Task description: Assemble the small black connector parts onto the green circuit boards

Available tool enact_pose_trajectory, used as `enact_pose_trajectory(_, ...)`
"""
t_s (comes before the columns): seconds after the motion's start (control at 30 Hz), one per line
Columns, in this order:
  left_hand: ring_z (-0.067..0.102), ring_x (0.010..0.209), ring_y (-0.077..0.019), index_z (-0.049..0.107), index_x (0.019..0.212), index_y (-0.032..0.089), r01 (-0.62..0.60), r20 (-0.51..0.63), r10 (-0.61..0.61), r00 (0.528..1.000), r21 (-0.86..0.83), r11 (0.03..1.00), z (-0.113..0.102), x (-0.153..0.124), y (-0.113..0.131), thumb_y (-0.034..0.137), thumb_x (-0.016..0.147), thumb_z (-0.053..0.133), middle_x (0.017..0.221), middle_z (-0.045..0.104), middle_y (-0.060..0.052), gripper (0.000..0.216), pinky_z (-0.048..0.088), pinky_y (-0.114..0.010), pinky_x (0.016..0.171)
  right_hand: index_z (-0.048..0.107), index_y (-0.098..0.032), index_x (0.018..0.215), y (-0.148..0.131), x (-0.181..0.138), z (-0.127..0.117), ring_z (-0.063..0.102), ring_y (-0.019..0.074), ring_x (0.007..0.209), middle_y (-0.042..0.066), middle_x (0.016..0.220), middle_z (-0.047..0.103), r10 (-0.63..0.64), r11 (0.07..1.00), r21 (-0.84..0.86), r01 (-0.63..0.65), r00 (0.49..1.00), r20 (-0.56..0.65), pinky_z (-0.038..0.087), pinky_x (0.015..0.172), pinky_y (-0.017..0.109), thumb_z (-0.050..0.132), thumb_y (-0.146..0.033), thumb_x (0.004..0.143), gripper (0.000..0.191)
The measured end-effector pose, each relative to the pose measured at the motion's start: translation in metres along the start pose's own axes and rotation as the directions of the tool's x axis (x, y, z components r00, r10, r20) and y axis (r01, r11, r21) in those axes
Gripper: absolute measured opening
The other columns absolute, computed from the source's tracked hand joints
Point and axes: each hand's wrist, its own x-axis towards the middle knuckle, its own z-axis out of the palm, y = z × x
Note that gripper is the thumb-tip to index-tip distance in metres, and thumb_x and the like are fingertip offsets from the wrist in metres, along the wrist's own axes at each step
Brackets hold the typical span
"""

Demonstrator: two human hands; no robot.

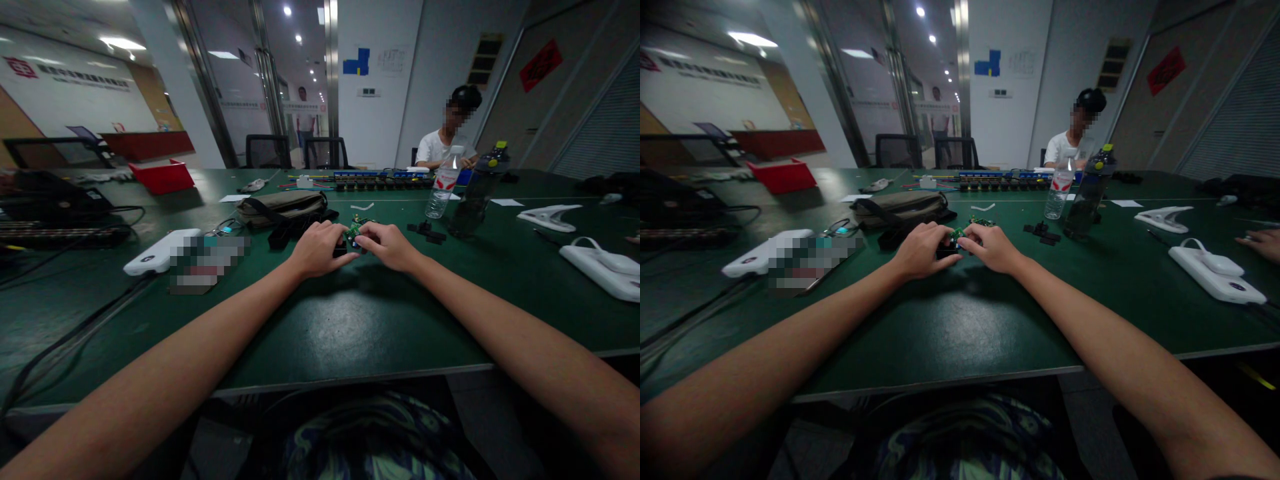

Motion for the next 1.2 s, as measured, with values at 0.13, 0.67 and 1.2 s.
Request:
enact_pose_trajectory(0.13,0.058,0.084,-0.0244,0.059,0.103,0.014,0.013,-0.025,-0.013,1.000,0.029,0.999,0.0010,-0.0001,-0.0002,0.055,0.091,0.052,0.084,0.065,-0.008,0.044,0.040,-0.037,0.075,0.057,-0.018,0.080,-0.0005,-0.0006,0.0036,0.055,0.0119,0.057,-0.001,0.065,0.065,0.035,0.997,0.075,-0.036,0.999,0.019,0.038,0.060,0.023,0.054,-0.042,0.089,0.026)
enact_pose_trajectory(0.67,0.057,0.093,-0.0255,0.058,0.118,0.015,-0.096,0.075,0.094,0.993,0.022,0.995,0.0006,-0.0009,0.0000,0.049,0.094,0.045,0.099,0.066,-0.012,0.043,0.041,-0.037,0.081,0.065,-0.015,0.073,0.0048,0.0023,-0.0001,0.050,0.0104,0.055,-0.002,0.059,0.058,0.085,0.989,0.126,-0.078,0.995,-0.048,0.036,0.054,0.023,0.059,-0.038,0.082,0.025)
enact_pose_trajectory(1.2,0.055,0.097,-0.0272,0.058,0.118,0.015,-0.013,-0.025,0.015,1.000,0.099,0.995,0.0006,-0.0013,-0.0002,0.048,0.094,0.050,0.099,0.064,-0.012,0.042,0.041,-0.039,0.081,0.058,-0.016,0.069,-0.0003,0.0077,0.0053,0.066,0.0122,0.053,0.004,0.062,0.070,0.519,0.533,0.729,-0.430,0.847,0.120,0.049,0.045,0.018,0.067,-0.020,0.076,0.011)
